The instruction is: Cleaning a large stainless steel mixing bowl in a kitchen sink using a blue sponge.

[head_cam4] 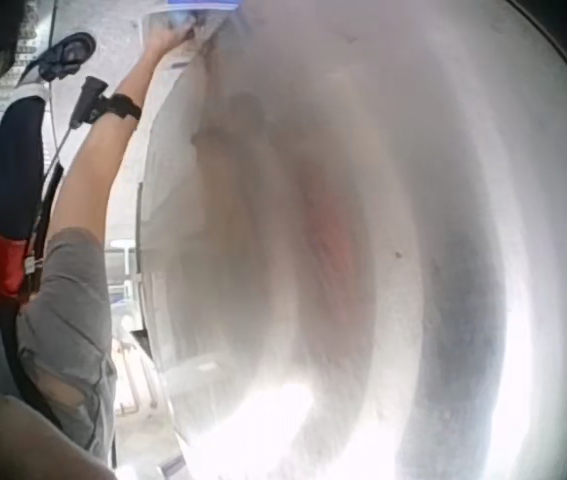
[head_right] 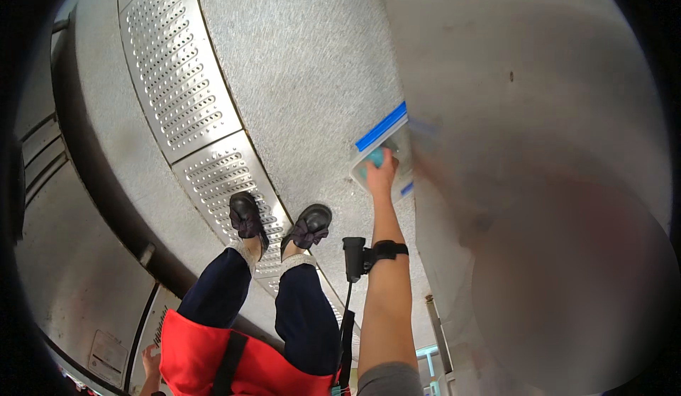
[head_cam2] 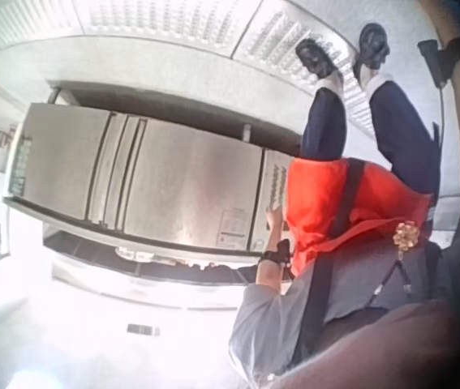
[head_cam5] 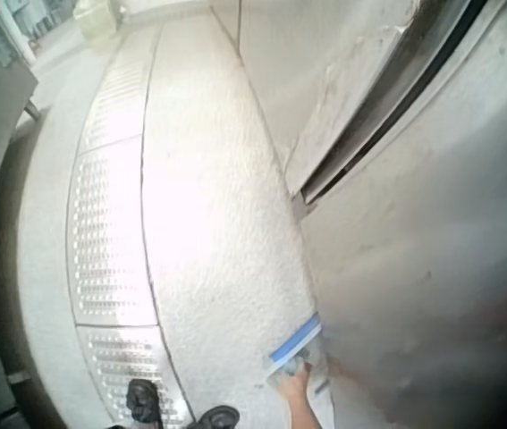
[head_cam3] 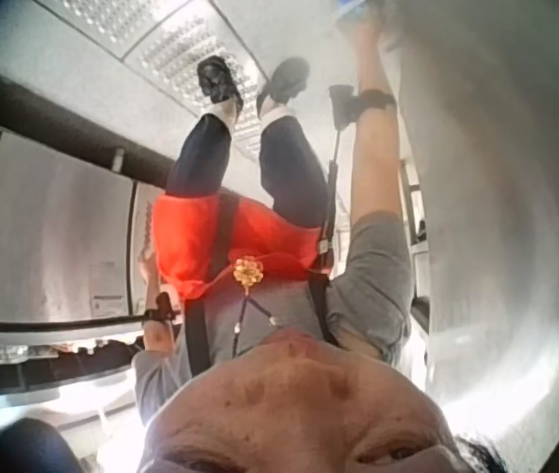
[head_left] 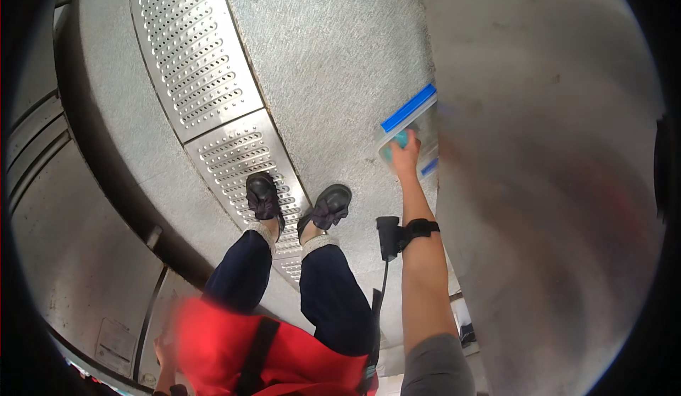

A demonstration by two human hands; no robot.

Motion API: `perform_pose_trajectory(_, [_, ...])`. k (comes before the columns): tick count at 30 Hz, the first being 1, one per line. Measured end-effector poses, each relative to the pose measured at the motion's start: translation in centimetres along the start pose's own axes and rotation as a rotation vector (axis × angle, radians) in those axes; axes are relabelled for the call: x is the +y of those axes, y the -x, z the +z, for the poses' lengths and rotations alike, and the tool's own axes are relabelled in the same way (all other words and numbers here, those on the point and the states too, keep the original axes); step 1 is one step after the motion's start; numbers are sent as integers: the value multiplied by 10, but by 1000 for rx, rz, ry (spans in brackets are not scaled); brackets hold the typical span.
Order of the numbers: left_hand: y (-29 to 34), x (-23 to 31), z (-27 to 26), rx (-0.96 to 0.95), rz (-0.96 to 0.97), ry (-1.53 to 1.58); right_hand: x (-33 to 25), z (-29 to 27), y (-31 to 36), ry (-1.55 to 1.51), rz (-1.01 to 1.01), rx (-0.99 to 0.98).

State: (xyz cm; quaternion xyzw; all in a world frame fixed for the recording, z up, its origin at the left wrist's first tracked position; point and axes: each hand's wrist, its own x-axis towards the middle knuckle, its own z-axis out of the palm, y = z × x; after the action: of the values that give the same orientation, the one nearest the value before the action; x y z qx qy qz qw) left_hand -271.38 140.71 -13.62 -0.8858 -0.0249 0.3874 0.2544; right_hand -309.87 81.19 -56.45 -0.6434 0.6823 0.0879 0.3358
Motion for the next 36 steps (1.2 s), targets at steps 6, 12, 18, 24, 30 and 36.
perform_pose_trajectory(6, [-6, 0, -12, -14, 56, 42, 20, -29, 44, -1686, 542, 28])
perform_pose_trajectory(12, [-32, -16, -18, 94, 225, 274, -36, -99, 108, -2089, 331, -151])
perform_pose_trajectory(18, [-33, 47, -42, 104, 435, 266, -65, -157, 165, -2372, -30, -402])
perform_pose_trajectory(24, [101, 252, -145, -420, 537, 993, -120, -248, 244, -2362, -345, -557])
perform_pose_trajectory(30, [275, 372, -150, -1327, 936, 1292, -195, -351, 367, -2314, -510, -911])
perform_pose_trajectory(36, [427, 338, -159, -1738, 953, 1157, -208, -450, 513, -2238, -581, -652])
